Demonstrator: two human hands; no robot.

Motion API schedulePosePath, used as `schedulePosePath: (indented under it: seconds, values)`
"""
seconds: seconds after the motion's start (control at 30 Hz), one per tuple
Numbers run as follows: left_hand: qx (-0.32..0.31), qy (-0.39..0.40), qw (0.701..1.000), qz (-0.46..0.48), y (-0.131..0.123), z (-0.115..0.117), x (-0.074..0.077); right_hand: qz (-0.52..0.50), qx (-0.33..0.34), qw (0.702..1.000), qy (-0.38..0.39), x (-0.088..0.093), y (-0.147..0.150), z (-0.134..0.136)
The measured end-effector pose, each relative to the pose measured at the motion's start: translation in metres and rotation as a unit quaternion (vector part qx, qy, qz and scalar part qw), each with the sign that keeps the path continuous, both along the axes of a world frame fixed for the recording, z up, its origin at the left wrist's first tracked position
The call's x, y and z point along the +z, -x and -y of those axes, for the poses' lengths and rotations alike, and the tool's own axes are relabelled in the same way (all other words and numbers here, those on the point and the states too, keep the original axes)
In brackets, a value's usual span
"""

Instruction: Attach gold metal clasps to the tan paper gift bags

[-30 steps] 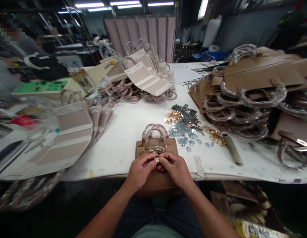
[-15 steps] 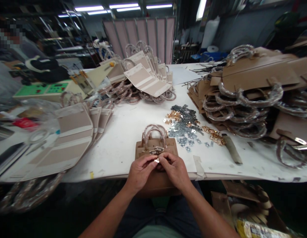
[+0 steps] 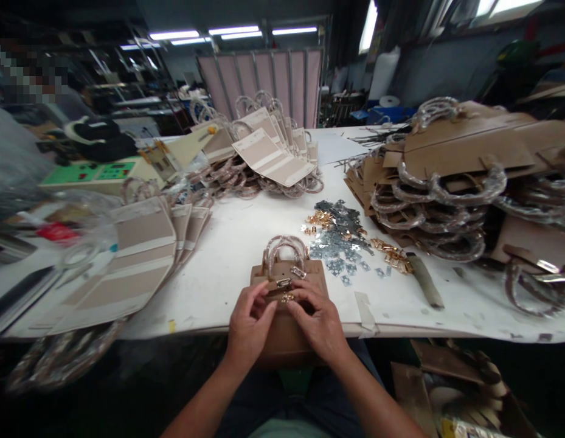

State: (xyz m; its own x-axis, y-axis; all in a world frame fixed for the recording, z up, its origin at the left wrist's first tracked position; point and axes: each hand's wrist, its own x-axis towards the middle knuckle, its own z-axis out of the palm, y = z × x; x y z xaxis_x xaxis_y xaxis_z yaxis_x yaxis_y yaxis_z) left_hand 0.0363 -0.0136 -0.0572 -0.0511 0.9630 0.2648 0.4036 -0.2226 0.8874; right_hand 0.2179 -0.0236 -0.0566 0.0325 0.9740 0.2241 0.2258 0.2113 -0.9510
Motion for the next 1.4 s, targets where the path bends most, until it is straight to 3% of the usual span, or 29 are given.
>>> schedulePosePath:
  seconds: [0.1, 0.2, 0.3, 0.4, 0.47, 0.6, 0.67, 0.77, 0.87, 0.93, 1.13, 1.4]
  values:
    - [0.077, -0.065, 0.990, -0.094, 0.010, 0.000, -0.003, 0.019, -0.036, 0.999, 0.008, 0.000, 0.007, 0.001]
    - [0.080, -0.053, 0.988, -0.120, 0.015, -0.003, -0.006, -0.048, -0.032, 0.997, 0.041, 0.008, 0.017, -0.001]
    - [0.073, -0.026, 0.990, -0.116, 0.016, -0.006, -0.007, -0.132, 0.058, 0.988, 0.065, 0.023, 0.026, 0.002]
    - [0.054, 0.004, 0.995, -0.088, 0.016, -0.008, -0.005, -0.114, 0.167, 0.977, 0.060, 0.034, 0.032, 0.008]
    - [0.045, 0.037, 0.996, -0.065, 0.016, -0.010, 0.000, -0.096, 0.191, 0.975, 0.065, 0.036, 0.031, 0.011]
    - [0.058, 0.059, 0.995, -0.047, 0.014, -0.017, 0.014, -0.102, 0.150, 0.981, 0.075, 0.033, 0.017, 0.006]
    - [0.067, 0.046, 0.996, -0.039, 0.012, -0.020, 0.020, -0.060, 0.114, 0.991, 0.044, 0.032, 0.006, 0.002]
    - [0.067, 0.089, 0.990, 0.086, 0.007, -0.021, 0.024, 0.043, 0.046, 0.998, 0.001, 0.033, -0.013, -0.005]
    - [-0.001, 0.183, 0.938, 0.294, 0.006, -0.020, 0.028, 0.123, 0.034, 0.992, -0.001, 0.033, -0.032, -0.009]
    - [-0.058, 0.227, 0.898, 0.373, 0.006, -0.019, 0.032, 0.160, 0.045, 0.986, -0.020, 0.033, -0.043, -0.011]
    - [-0.151, 0.272, 0.852, 0.422, 0.010, -0.017, 0.042, 0.265, 0.114, 0.955, -0.074, 0.039, -0.058, -0.018]
    - [-0.220, 0.344, 0.770, 0.490, 0.016, -0.025, 0.039, 0.330, 0.157, 0.927, -0.084, 0.046, -0.054, -0.029]
